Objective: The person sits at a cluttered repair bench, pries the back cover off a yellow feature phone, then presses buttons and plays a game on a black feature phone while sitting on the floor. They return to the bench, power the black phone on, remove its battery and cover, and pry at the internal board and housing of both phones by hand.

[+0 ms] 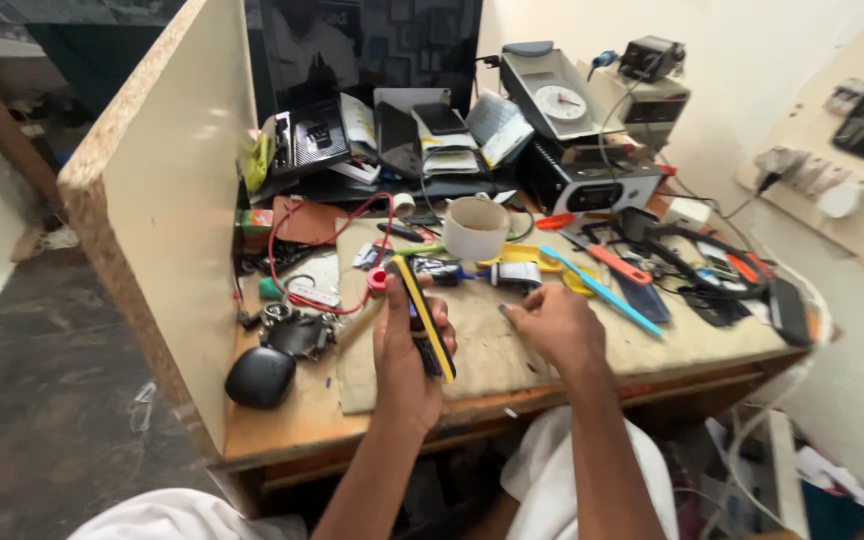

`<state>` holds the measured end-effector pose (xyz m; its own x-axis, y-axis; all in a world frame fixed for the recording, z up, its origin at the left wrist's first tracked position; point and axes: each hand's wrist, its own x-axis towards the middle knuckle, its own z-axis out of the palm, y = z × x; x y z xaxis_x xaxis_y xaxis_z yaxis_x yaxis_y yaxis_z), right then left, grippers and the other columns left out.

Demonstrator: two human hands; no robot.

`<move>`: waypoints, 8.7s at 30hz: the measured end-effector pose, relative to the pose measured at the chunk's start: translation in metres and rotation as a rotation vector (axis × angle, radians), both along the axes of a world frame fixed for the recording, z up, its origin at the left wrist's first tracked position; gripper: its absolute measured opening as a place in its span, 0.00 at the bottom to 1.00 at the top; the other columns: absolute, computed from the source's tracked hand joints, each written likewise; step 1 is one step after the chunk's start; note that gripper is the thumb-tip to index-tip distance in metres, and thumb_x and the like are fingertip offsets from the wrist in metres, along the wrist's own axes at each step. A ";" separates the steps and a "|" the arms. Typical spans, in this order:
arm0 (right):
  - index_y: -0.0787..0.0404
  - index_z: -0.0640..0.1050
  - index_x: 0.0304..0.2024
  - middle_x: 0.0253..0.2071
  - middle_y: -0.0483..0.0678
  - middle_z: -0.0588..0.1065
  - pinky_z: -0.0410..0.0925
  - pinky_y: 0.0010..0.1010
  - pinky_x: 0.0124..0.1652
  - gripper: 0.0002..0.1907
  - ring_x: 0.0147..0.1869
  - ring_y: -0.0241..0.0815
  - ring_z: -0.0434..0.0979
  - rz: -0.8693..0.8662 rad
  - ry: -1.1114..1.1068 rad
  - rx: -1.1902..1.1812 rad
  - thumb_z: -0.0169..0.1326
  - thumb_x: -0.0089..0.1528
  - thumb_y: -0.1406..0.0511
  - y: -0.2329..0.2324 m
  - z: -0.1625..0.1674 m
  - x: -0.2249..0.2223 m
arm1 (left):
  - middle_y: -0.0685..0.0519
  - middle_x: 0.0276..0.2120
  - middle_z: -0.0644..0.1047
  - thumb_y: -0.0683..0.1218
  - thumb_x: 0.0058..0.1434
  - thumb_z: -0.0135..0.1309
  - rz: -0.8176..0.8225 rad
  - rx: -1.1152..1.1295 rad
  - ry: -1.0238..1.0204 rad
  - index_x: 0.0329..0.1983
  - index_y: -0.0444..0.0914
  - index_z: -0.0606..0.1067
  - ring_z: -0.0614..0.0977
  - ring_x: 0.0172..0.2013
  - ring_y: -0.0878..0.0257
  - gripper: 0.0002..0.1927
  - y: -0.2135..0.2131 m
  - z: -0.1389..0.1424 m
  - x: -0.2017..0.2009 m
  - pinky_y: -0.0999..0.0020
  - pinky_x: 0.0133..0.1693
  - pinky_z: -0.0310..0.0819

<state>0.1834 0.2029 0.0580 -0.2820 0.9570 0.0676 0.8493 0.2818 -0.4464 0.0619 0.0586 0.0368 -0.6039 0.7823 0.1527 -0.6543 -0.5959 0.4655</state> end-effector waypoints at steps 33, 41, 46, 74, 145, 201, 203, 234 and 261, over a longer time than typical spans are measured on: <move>0.72 0.80 0.45 0.45 0.58 0.82 0.83 0.32 0.40 0.10 0.49 0.43 0.88 0.377 0.930 -0.537 0.61 0.61 0.74 -0.049 -0.018 -0.030 | 0.56 0.22 0.69 0.68 0.67 0.41 0.088 -0.321 0.120 0.51 0.33 0.71 0.69 0.19 0.72 0.33 0.036 -0.049 -0.018 0.76 0.19 0.59; 0.72 0.80 0.44 0.44 0.57 0.81 0.80 0.33 0.46 0.08 0.49 0.42 0.83 0.365 0.856 -0.503 0.61 0.62 0.74 -0.050 -0.015 -0.025 | 0.56 0.24 0.69 0.67 0.70 0.44 0.159 -0.248 0.226 0.69 0.34 0.64 0.68 0.23 0.73 0.37 0.039 -0.044 -0.014 0.77 0.24 0.60; 0.72 0.80 0.43 0.46 0.58 0.83 0.82 0.35 0.45 0.07 0.52 0.42 0.86 0.386 0.969 -0.543 0.59 0.63 0.74 -0.055 -0.011 -0.025 | 0.53 0.42 0.69 0.73 0.67 0.46 0.256 -0.210 0.408 0.77 0.42 0.45 0.71 0.34 0.71 0.49 0.032 -0.032 -0.010 0.78 0.36 0.67; 0.63 0.79 0.38 0.39 0.43 0.77 0.73 0.17 0.44 0.03 0.42 0.28 0.80 0.372 0.645 0.121 0.62 0.64 0.69 -0.084 -0.028 -0.024 | 0.59 0.30 0.67 0.67 0.69 0.47 0.262 -0.339 0.427 0.72 0.32 0.63 0.66 0.30 0.72 0.41 0.036 -0.042 -0.005 0.77 0.32 0.60; 0.70 0.79 0.39 0.35 0.48 0.80 0.74 0.23 0.42 0.06 0.41 0.31 0.80 0.389 0.924 -0.240 0.60 0.59 0.74 -0.056 -0.007 -0.024 | 0.57 0.29 0.66 0.59 0.72 0.52 0.294 -0.270 0.370 0.46 0.35 0.69 0.66 0.29 0.71 0.21 0.056 -0.037 -0.007 0.71 0.29 0.60; 0.65 0.83 0.41 0.39 0.44 0.83 0.77 0.20 0.40 0.09 0.42 0.28 0.84 0.517 0.609 -0.180 0.62 0.57 0.72 -0.055 -0.025 -0.009 | 0.62 0.25 0.64 0.59 0.70 0.50 0.431 -0.425 0.337 0.40 0.39 0.67 0.63 0.25 0.73 0.18 0.070 -0.030 -0.021 0.74 0.24 0.56; 0.65 0.84 0.41 0.40 0.44 0.82 0.76 0.21 0.39 0.09 0.41 0.29 0.85 0.525 0.573 -0.122 0.62 0.57 0.72 -0.057 -0.022 -0.009 | 0.62 0.25 0.64 0.59 0.68 0.50 0.441 -0.459 0.374 0.41 0.40 0.68 0.64 0.25 0.74 0.19 0.067 -0.029 -0.020 0.75 0.25 0.57; 0.71 0.81 0.42 0.39 0.49 0.82 0.75 0.23 0.47 0.11 0.45 0.34 0.83 0.246 0.841 -0.283 0.63 0.55 0.76 -0.056 -0.026 -0.013 | 0.60 0.26 0.70 0.57 0.66 0.57 0.316 -0.427 0.300 0.41 0.38 0.72 0.69 0.25 0.74 0.17 0.069 -0.024 -0.019 0.77 0.26 0.63; 0.72 0.82 0.39 0.37 0.48 0.82 0.73 0.22 0.44 0.07 0.43 0.32 0.81 0.340 0.976 -0.358 0.61 0.58 0.76 -0.045 -0.035 -0.029 | 0.58 0.26 0.70 0.54 0.72 0.50 0.293 -0.350 0.351 0.50 0.33 0.74 0.70 0.29 0.72 0.18 0.073 -0.036 -0.018 0.75 0.31 0.62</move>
<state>0.1549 0.1580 0.0228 -0.5109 0.8483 0.1392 -0.0126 0.1545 -0.9879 0.0436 0.1315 0.0007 -0.7632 0.6297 0.1451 -0.2556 -0.5005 0.8272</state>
